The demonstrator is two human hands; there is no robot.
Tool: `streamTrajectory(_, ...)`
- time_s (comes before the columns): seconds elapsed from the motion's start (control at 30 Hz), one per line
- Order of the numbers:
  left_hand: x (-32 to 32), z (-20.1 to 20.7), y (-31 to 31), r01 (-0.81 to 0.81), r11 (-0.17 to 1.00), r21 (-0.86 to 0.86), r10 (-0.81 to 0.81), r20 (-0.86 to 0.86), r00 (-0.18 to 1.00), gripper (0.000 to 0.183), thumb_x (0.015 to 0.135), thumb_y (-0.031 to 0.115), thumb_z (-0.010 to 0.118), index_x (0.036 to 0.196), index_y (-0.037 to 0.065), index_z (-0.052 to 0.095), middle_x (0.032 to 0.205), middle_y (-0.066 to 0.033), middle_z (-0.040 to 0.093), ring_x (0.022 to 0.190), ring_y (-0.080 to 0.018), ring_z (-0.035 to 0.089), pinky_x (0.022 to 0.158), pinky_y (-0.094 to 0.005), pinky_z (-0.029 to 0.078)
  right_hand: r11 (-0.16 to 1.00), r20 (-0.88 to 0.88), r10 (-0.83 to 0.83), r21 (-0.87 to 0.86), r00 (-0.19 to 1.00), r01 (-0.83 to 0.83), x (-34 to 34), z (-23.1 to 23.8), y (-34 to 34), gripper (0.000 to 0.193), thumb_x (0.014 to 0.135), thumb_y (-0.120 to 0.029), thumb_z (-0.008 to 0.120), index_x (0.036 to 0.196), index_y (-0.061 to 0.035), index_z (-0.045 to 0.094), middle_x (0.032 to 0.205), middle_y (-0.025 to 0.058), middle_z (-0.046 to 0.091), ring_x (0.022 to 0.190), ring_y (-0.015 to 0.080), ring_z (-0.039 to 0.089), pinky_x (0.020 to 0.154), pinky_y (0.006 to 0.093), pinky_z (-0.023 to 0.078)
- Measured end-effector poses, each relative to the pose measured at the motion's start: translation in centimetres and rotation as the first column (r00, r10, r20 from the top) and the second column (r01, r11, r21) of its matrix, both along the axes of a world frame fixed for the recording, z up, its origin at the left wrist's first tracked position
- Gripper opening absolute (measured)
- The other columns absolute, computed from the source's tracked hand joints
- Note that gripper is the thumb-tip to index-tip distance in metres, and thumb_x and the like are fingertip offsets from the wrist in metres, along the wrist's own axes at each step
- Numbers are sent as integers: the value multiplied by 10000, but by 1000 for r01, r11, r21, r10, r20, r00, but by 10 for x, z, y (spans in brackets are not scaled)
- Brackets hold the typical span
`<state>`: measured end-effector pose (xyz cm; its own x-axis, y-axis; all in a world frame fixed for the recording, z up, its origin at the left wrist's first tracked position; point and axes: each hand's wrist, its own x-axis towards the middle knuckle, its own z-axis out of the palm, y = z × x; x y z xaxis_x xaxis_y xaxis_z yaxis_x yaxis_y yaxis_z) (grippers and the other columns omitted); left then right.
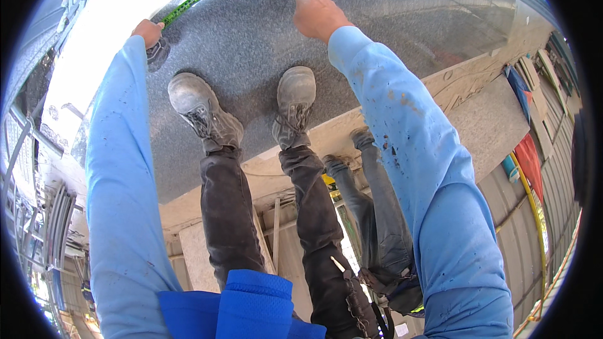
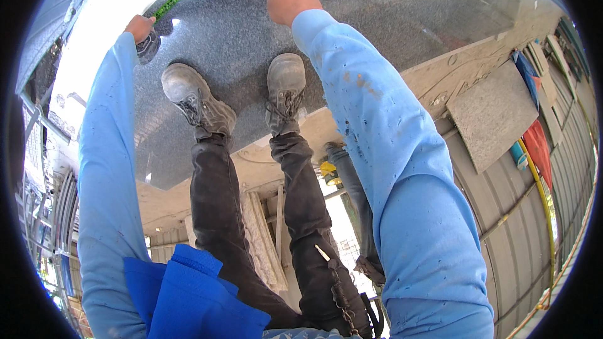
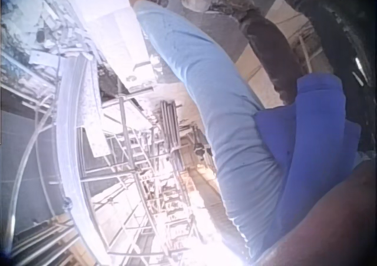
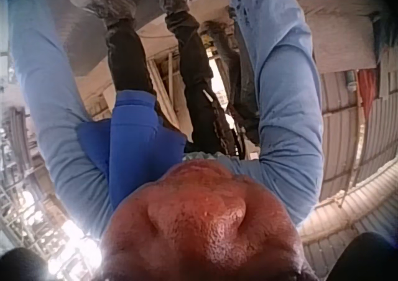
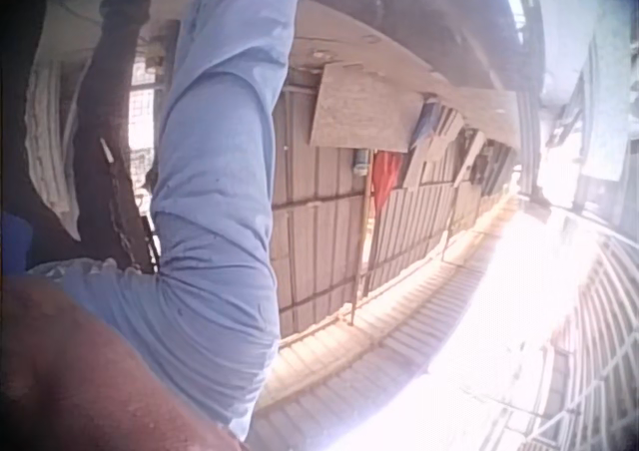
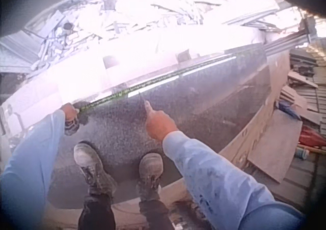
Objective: The person measures a large translucent panel with a tape measure and marks it with a utility knife. The person then wipes the panel surface with a cloth and repeats the measuring and marking process on another section of the panel.
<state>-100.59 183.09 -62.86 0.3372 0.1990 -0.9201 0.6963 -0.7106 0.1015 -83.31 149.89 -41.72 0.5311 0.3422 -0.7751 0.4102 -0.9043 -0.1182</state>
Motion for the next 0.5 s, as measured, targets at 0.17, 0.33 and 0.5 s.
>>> streamTrajectory(0.17, -6, -4, 0, 33, 999, 31, -33, 2, 999, 435, 891, 400, 521, 935, -6, 671, 1068, -234, 617, 1050, -367, 570, 912, -418, 421, 999, 29, 16, 34, 999, -17, -1, -2, 0, 617, 837, -12, 382, 1429, -130, 254, 1211, 207, 547, 1085, 373, 543, 940, 457, 433)
streamTrajectory(0.33, -3, 2, -1, 46, 999, -13, -46, 3, 999, 416, 892, 394, 517, 889, 15, 688, 1005, -218, 641, 1003, -344, 594, 890, -418, 427, 1000, 12, 8, 30, 1000, -8, 2, 0, 1, 625, 831, -7, 384, 1429, -130, 252, 1208, 218, 544, 1083, 373, 544, 939, 458, 434)
streamTrajectory(0.5, -4, 6, 1, 52, 999, -1, -52, 19, 998, 440, 896, 394, 507, 893, -11, 678, 989, -222, 642, 984, -352, 597, 878, -412, 433, 997, 27, 58, 48, 998, -59, 4, -3, 2, 626, 827, -5, 389, 1428, -105, 246, 1172, 240, 558, 1049, 380, 561, 910, 461, 446)
